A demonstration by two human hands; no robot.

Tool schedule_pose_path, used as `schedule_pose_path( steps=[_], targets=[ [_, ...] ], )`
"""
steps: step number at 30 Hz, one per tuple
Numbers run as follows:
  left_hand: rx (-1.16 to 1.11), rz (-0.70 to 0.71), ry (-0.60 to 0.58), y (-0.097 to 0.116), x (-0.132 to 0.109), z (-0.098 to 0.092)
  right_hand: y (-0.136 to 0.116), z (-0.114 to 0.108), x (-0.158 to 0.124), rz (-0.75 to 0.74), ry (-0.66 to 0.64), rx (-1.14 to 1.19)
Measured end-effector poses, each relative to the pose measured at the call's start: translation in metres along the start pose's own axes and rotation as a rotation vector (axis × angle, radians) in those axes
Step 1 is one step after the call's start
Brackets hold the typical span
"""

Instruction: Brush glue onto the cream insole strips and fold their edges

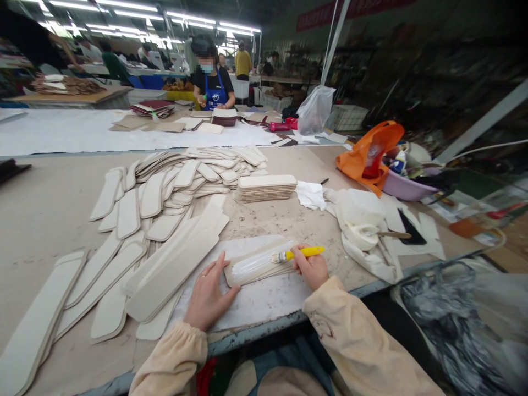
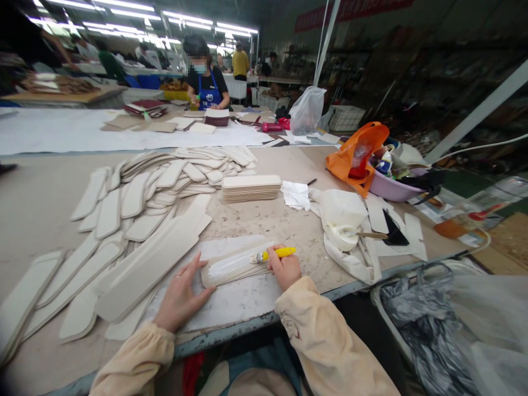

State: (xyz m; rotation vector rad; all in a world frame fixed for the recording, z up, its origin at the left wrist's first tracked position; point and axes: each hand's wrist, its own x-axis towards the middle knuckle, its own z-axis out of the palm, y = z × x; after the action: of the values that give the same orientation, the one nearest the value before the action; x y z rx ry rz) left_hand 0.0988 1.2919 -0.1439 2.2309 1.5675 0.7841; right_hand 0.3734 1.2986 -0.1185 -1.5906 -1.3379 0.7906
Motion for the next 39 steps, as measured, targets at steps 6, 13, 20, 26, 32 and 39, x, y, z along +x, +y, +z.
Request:
schedule_pose_path(
  steps=[6, 13, 20, 26, 32, 39],
  targets=[
    [0.01, 0.008, -0.004, 0.0, 0.002, 0.001, 0.01, -0.032, 0.013, -0.066, 0.127, -0.194],
    [-0.001, 0.012, 0.008, -0.001, 0.001, 0.002, -0.007, -0.018, 0.002, -0.103, 0.174, -0.056],
    [-0.027, -0.017, 0.014, 0.003, -0.001, 0.001, -0.035, 0.06, -0.025, -0.016, -0.175, 0.337],
    [-0.035, -0.03, 0.007, 0.003, 0.0, 0.001, -0.03, 0.091, -0.028, -0.04, -0.245, 0.305],
    [-0.021, -0.025, 0.004, 0.003, 0.0, 0.0, -0.022, 0.079, -0.02, -0.037, -0.184, 0.269],
    [-0.004, -0.015, -0.011, 0.001, 0.001, 0.001, -0.01, 0.037, -0.001, -0.011, -0.015, 0.149]
  ],
)
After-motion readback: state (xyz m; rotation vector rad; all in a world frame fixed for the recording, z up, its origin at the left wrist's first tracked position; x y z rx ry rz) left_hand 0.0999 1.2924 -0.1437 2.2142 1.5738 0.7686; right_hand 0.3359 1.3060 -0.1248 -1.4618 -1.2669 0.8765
